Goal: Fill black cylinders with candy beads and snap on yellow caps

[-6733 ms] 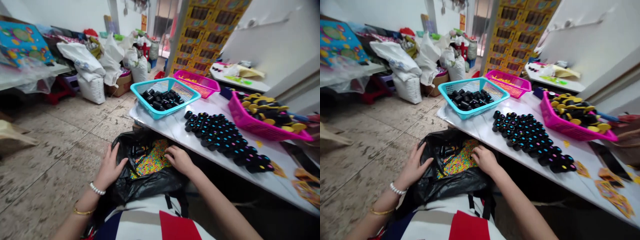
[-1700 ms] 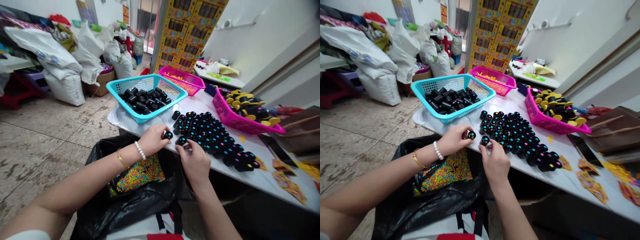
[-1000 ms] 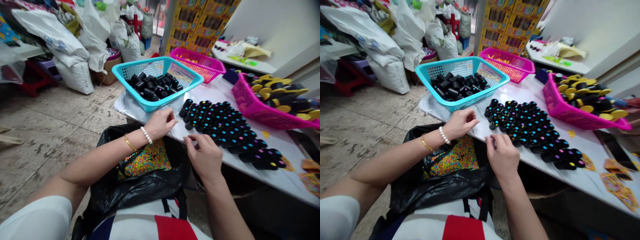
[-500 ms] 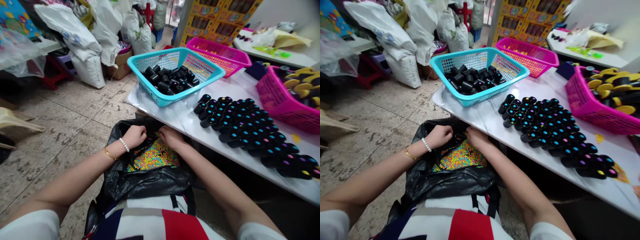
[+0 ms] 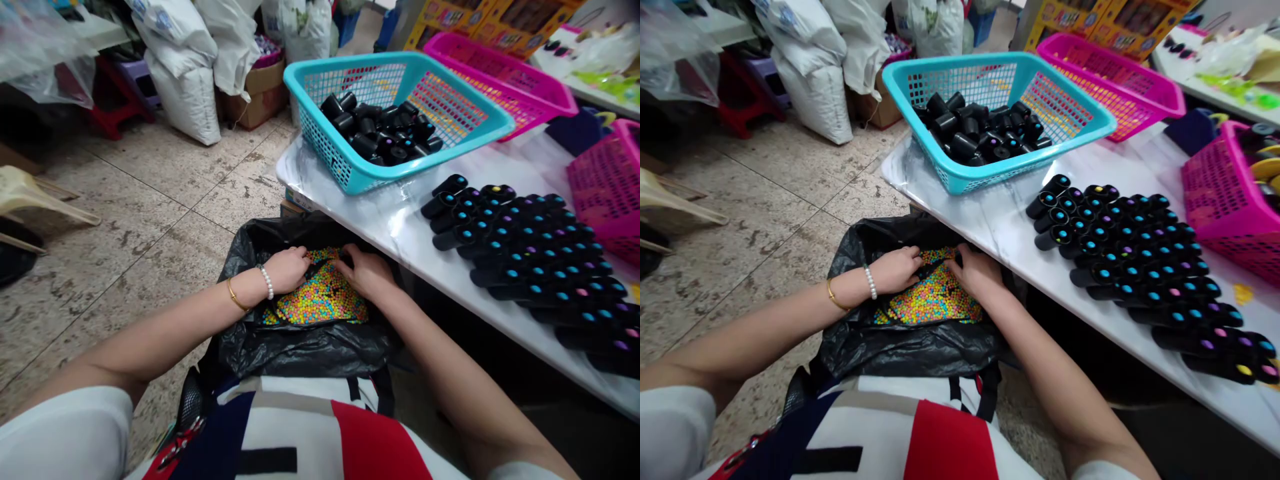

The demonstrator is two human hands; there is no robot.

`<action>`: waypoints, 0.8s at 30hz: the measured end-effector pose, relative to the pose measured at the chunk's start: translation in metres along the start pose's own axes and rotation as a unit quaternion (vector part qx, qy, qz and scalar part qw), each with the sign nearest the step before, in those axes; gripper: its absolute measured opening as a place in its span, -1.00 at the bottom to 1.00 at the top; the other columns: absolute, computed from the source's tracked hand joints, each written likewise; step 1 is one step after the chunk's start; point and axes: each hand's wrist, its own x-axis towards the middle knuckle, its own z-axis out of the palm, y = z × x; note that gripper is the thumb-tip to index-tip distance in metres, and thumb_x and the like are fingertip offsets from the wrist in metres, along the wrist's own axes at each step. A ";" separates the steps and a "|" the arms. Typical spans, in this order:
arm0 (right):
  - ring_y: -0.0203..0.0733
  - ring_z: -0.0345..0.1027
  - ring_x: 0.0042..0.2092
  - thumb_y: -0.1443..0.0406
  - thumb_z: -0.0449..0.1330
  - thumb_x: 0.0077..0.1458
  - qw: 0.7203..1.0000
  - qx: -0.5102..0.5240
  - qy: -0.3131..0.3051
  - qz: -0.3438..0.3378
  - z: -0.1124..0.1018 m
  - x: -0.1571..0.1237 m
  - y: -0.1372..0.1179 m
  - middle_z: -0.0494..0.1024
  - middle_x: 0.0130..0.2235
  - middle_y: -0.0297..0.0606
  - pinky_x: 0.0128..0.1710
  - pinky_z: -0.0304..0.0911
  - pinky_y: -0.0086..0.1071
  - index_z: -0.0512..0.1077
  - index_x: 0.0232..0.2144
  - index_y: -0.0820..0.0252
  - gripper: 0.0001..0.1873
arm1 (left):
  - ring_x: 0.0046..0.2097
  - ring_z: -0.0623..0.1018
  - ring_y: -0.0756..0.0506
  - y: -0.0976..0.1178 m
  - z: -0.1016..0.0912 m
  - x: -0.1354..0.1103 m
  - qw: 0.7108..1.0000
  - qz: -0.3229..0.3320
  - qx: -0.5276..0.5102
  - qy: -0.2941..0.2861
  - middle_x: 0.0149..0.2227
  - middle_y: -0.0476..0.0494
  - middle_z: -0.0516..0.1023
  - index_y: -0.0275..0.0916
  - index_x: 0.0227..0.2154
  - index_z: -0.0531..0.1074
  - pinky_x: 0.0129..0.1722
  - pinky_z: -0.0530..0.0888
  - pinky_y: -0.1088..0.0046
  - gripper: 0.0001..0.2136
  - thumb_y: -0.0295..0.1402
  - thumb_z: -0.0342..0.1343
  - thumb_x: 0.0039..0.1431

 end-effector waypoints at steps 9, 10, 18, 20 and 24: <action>-0.08 0.43 -0.08 0.41 0.18 -0.03 0.976 0.071 -0.116 -0.171 -0.003 -0.039 0.020 0.54 -0.11 -0.20 -0.10 0.27 -0.32 0.44 -0.05 0.09 -0.56 | -0.28 0.52 -0.14 0.021 -0.036 -0.027 0.996 -0.013 -0.078 0.030 -0.28 -0.20 0.52 -0.32 -0.09 0.32 -0.30 0.42 0.40 -0.69 -0.26 0.09 0.15; -0.04 0.39 -0.03 0.38 0.19 -0.04 0.980 0.059 -0.087 -0.169 -0.003 -0.041 0.021 0.51 -0.06 -0.16 -0.04 0.25 -0.28 0.43 -0.06 0.12 -0.58 | -0.27 0.52 -0.12 0.023 -0.046 -0.039 0.990 -0.031 -0.109 0.086 -0.24 -0.19 0.52 -0.29 -0.06 0.30 -0.27 0.42 0.41 -0.67 -0.24 0.07 0.15; 0.08 0.20 0.13 0.20 0.27 -0.09 0.982 0.120 0.135 -0.060 0.021 -0.068 0.065 0.43 0.03 -0.10 0.15 0.07 0.00 0.42 -0.17 0.18 -0.62 | -0.29 0.49 -0.17 -0.004 -0.042 -0.114 0.841 -0.452 -0.203 0.219 -0.28 -0.17 0.50 -0.27 -0.18 0.39 -0.28 0.42 0.31 -0.46 0.05 0.19 -0.11; 0.05 0.23 0.11 0.20 0.27 -0.09 0.973 0.175 0.145 -0.045 0.031 -0.071 0.071 0.49 -0.04 -0.16 0.15 0.07 0.00 0.43 -0.20 0.15 -0.66 | -0.27 0.52 -0.18 0.000 -0.035 -0.111 0.814 -0.427 -0.355 0.167 -0.29 -0.18 0.53 -0.31 -0.20 0.39 -0.31 0.45 0.34 -0.47 0.01 0.23 -0.15; 0.00 0.26 0.11 0.19 0.24 -0.02 0.941 0.288 0.179 0.015 0.040 -0.076 0.061 0.49 -0.04 -0.15 0.12 0.12 -0.04 0.42 -0.17 0.13 -0.67 | -0.33 0.54 -0.12 0.019 -0.064 -0.105 0.769 -0.354 -0.493 0.200 -0.31 -0.09 0.56 -0.27 -0.19 0.40 -0.41 0.46 0.45 -0.53 -0.12 0.28 -0.17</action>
